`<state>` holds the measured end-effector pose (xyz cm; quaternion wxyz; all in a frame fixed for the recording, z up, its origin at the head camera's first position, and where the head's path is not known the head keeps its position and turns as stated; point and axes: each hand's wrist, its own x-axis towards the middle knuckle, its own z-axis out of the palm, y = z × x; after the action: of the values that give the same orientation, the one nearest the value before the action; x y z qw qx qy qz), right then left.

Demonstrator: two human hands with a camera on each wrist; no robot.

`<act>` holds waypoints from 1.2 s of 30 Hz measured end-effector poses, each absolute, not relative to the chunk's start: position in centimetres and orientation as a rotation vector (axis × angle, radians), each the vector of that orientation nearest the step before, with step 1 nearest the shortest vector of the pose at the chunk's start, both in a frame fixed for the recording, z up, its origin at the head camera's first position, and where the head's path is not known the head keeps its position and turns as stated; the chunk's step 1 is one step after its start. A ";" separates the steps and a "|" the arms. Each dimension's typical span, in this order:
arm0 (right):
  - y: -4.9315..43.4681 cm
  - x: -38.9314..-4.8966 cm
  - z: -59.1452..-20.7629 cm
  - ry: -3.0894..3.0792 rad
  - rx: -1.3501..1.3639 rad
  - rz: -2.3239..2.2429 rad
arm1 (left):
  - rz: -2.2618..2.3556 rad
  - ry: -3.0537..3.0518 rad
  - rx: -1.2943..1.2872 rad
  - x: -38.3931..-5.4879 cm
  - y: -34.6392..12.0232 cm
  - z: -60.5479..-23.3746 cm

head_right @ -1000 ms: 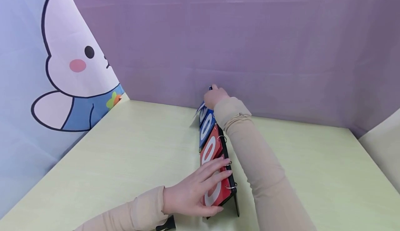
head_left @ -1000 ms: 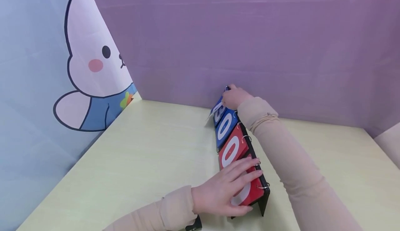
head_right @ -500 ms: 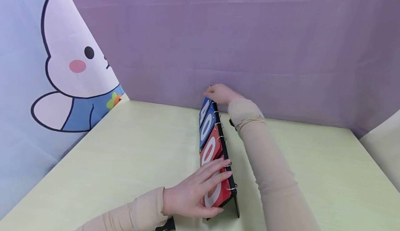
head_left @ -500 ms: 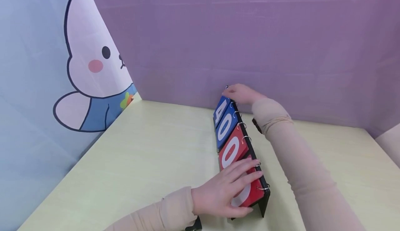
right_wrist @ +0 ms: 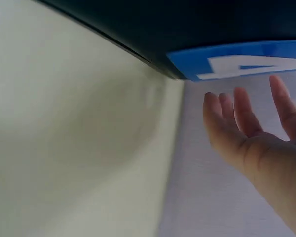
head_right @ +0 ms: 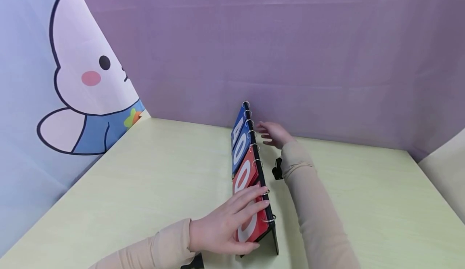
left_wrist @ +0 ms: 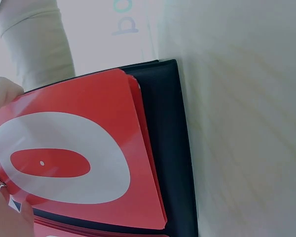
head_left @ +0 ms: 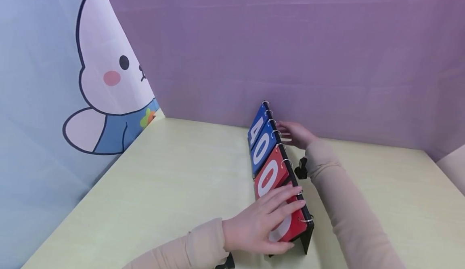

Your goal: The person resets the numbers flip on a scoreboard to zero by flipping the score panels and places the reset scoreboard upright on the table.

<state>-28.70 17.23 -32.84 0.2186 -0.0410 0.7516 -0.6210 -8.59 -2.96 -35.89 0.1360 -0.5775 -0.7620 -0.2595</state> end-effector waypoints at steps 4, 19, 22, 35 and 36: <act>17.3 -28.6 -34.5 1.980 -0.082 -1.811 | -0.744 -2.219 -1.674 -8.6 -3.0 -35.9; 17.5 -28.0 -36.0 1.810 -0.062 -1.891 | -0.729 -2.245 -1.679 -8.5 -3.1 -36.0; 17.5 -28.0 -36.4 1.753 0.052 -1.973 | -0.725 -2.236 -1.676 -8.5 -3.1 -36.0; 18.8 -27.8 -37.3 1.793 0.187 -2.083 | -0.729 -2.230 -1.676 -8.5 -3.1 -36.1; 19.0 -27.6 -37.1 1.779 0.160 -2.079 | -0.735 -2.238 -1.678 -8.5 -3.1 -36.1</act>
<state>-27.59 18.98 -37.15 0.1990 0.0573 0.6360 -0.7434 -8.51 -3.13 -36.09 0.1246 -0.5757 -0.7678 -0.2522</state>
